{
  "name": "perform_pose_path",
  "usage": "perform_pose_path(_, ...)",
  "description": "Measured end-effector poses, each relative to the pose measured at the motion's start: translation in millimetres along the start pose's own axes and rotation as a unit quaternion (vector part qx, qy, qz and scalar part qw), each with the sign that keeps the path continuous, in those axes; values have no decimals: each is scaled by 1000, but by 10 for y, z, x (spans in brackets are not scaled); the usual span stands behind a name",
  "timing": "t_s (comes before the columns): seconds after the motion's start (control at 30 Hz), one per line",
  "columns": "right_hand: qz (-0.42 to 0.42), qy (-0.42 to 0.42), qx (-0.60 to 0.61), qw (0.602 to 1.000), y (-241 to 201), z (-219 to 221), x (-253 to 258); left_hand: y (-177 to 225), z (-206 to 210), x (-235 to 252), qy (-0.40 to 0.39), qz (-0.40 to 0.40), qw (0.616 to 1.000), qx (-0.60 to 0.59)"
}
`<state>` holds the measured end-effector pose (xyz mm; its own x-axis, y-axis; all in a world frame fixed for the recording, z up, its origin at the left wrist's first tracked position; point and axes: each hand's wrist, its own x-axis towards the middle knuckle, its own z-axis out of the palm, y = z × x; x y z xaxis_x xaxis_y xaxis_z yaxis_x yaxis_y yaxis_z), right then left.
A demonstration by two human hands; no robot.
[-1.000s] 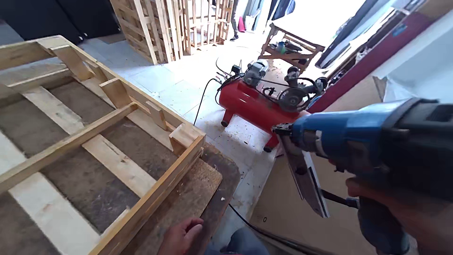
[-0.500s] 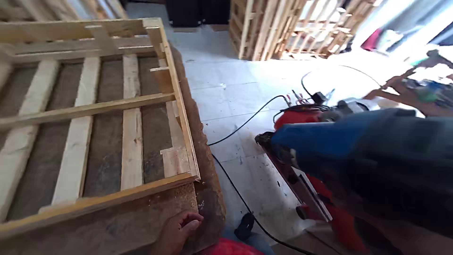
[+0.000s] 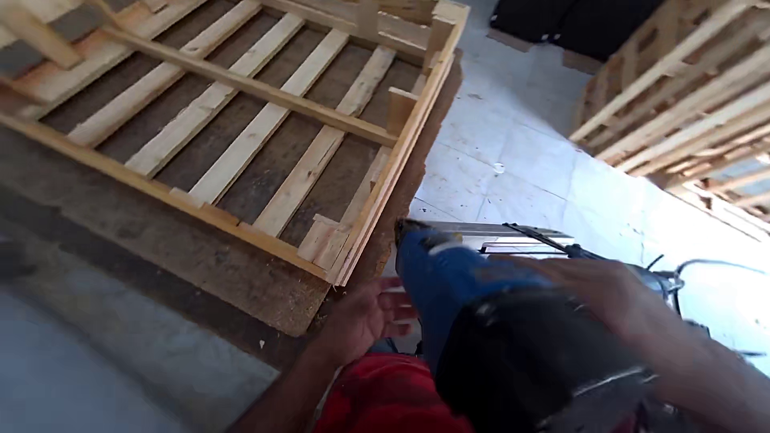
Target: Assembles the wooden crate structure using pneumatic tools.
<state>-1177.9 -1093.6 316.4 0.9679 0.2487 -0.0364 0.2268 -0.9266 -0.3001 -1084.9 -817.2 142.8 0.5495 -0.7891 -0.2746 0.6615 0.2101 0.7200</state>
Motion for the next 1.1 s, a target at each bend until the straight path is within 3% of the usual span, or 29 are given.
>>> perform_pose_path(0.03, -83, 47, -42, 995, 174, 160, 75, 53, 163, 145, 13, 2, 999, -30)
perform_pose_path(0.1, -178, 30, -105, 978, 451, 396, 191, 75, 375, 417, 72, -10, 990, -118)
perform_pose_path(0.2, -245, -39, -171, 953, 763, 725, 320, -198, 480, 777, 202, -35, 955, -216)
perform_pose_path(0.27, -286, -47, -181, 940, 1029, 876, 430, -446, 444, 949, 235, 7, 941, -245)
perform_pose_path(0.43, -254, -199, -140, 936, 1610, 965, 760, -775, 627, 1289, 294, 167, 924, -177)
perform_pose_path(0.63, -327, -283, -135, 892, 2070, 1377, 1018, -1034, 536, 1499, 347, 245, 903, -71)
perform_pose_path(0.8, -339, -284, -124, 889, 2081, 1658, 1172, -1171, 342, 1455, 386, 248, 886, -74)
perform_pose_path(1.1, -361, -222, -181, 887, 1885, 1683, 1367, -983, 85, 1388, 363, 275, 887, -77)
